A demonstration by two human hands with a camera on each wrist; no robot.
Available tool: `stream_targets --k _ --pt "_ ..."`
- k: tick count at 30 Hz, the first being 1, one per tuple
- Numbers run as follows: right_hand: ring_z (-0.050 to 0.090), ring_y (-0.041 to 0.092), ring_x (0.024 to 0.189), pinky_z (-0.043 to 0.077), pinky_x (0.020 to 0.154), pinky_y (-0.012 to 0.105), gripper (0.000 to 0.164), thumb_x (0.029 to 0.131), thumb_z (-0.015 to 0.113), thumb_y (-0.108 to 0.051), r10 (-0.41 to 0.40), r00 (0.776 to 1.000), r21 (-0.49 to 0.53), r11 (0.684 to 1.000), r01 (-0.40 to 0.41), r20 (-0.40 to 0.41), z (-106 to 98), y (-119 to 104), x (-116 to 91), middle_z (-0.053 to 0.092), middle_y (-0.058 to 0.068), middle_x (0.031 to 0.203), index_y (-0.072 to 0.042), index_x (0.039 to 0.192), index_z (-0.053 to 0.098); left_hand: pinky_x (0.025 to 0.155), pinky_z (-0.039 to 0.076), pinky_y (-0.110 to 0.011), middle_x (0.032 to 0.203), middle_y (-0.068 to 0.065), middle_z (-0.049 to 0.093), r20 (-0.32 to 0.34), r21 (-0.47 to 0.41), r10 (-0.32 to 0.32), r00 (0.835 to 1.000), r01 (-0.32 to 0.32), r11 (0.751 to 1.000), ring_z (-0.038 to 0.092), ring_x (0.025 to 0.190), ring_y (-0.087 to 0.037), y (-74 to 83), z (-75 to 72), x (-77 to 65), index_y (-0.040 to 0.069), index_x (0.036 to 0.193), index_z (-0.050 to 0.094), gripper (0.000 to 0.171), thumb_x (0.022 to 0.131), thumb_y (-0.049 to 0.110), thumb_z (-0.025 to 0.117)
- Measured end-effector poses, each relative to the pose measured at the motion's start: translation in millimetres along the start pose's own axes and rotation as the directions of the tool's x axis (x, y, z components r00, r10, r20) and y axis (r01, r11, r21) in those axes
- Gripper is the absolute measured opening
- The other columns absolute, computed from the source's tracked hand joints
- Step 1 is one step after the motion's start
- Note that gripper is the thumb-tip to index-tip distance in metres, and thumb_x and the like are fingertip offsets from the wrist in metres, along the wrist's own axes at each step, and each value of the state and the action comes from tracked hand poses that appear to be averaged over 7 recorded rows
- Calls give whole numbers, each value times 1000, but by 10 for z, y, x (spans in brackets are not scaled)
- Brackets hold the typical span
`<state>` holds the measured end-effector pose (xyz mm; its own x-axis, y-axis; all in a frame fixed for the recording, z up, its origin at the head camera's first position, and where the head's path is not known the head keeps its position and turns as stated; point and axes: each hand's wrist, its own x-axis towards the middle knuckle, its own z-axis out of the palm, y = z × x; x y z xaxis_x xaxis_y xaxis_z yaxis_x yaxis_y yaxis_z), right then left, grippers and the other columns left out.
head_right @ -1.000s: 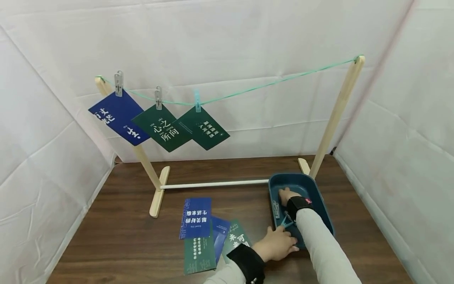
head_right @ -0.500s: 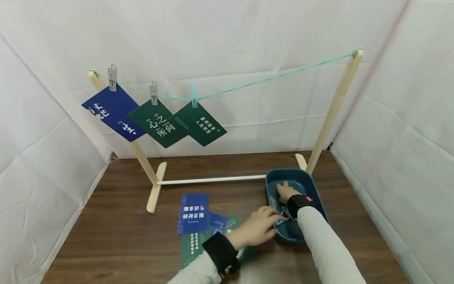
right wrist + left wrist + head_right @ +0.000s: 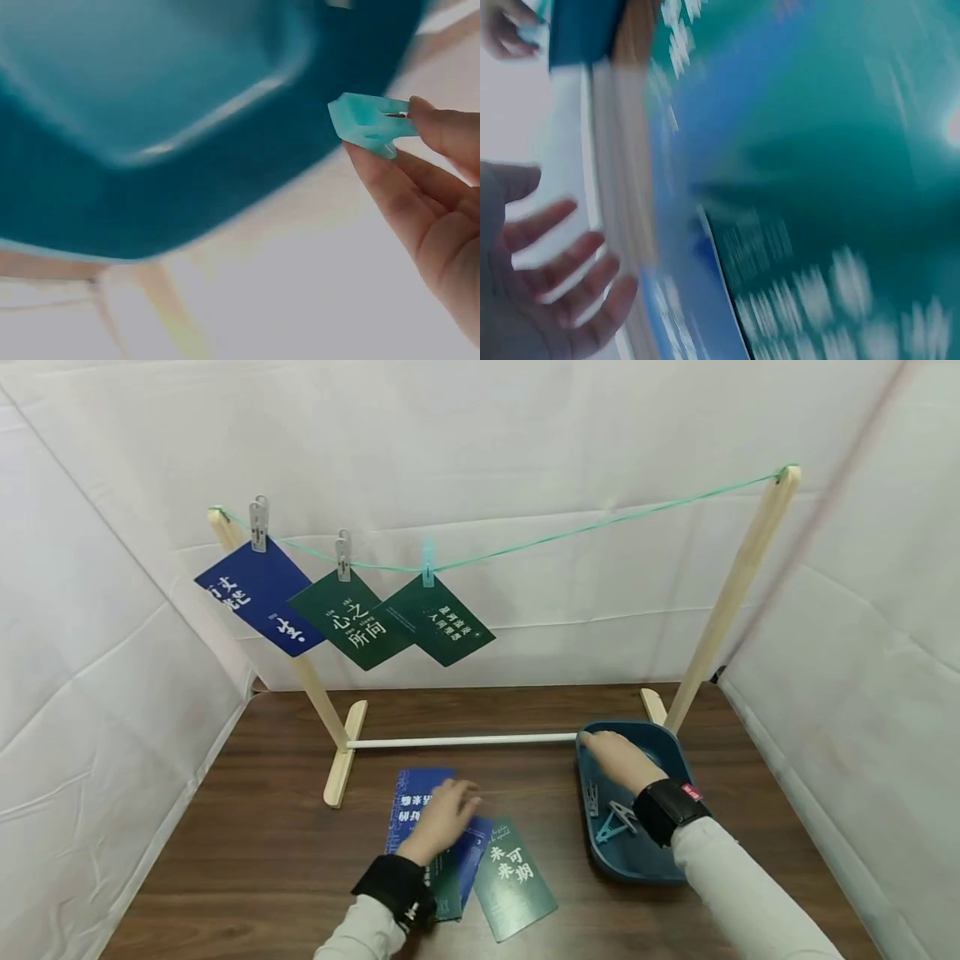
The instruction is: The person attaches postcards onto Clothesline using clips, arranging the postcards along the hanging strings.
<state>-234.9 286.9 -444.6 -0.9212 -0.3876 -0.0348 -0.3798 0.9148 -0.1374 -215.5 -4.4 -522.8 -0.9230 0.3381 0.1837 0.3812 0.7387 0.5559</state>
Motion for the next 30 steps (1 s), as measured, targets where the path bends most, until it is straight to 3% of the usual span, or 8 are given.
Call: stream_targets --k 4,7,10,14,20,22,24,30 --pt "63 33 96 52 80 39 36 87 56 11 -59 996 -21 998 58 -69 -170 -321 11 61 23 113 4 122 54 79 49 -52 111 -23 56 -133 90 -217 967 230 969 53 103 -41 -278 -110 21 0 117 59 44 85 29 70" --pt "62 21 75 51 64 29 32 84 62 10 -166 974 -98 984 152 -155 -245 -591 27 59 17 106 1 115 59 82 45 -58 121 -28 48 -123 111 -371 920 385 916 48 108 -46 -417 -176 31 -1 126 51 67 75 33 80" --pt "57 15 70 47 61 27 32 82 65 8 -292 927 -224 945 240 -235 -297 -896 2 55 14 104 -3 113 60 83 43 -60 125 -31 43 -83 72 -496 865 501 862 44 109 -49 -486 -239 45 -1 131 45 79 69 28 85" --pt "59 19 86 48 70 31 45 80 68 6 -419 864 -312 890 332 -279 -368 -1331 -139 52 13 115 -8 121 54 84 43 -61 124 -32 41 -34 23 -589 807 590 807 45 109 -50 -497 -299 74 1 133 42 82 66 18 87" --pt "57 17 100 44 79 32 58 79 74 -4 -559 780 -272 826 494 -281 -428 -1806 -366 51 9 123 -15 129 46 86 44 -60 121 -35 45 33 -10 -639 768 640 768 49 109 -52 -482 -334 144 1 137 35 88 67 16 86" --pt "56 15 100 44 80 32 61 78 75 -6 -575 772 -253 817 519 -271 -432 -1885 -407 51 8 124 -15 130 45 88 43 -59 120 -35 47 32 1 -647 762 647 762 49 110 -51 -495 -341 153 -2 136 35 90 65 18 88" --pt "54 14 97 44 79 31 64 76 76 -3 -569 778 -227 822 523 -268 -425 -1920 -438 51 7 125 -15 130 45 88 43 -59 118 -34 50 18 27 -635 772 634 773 51 109 -49 -526 -340 142 -5 131 40 87 63 21 89" --pt "55 14 100 43 75 29 63 74 76 -1 -565 770 -218 825 521 -296 -369 -1922 -558 52 7 124 -14 128 47 75 48 -52 108 -27 61 -27 34 -505 862 506 862 60 94 -42 -626 -387 15 4 129 50 73 69 27 84"
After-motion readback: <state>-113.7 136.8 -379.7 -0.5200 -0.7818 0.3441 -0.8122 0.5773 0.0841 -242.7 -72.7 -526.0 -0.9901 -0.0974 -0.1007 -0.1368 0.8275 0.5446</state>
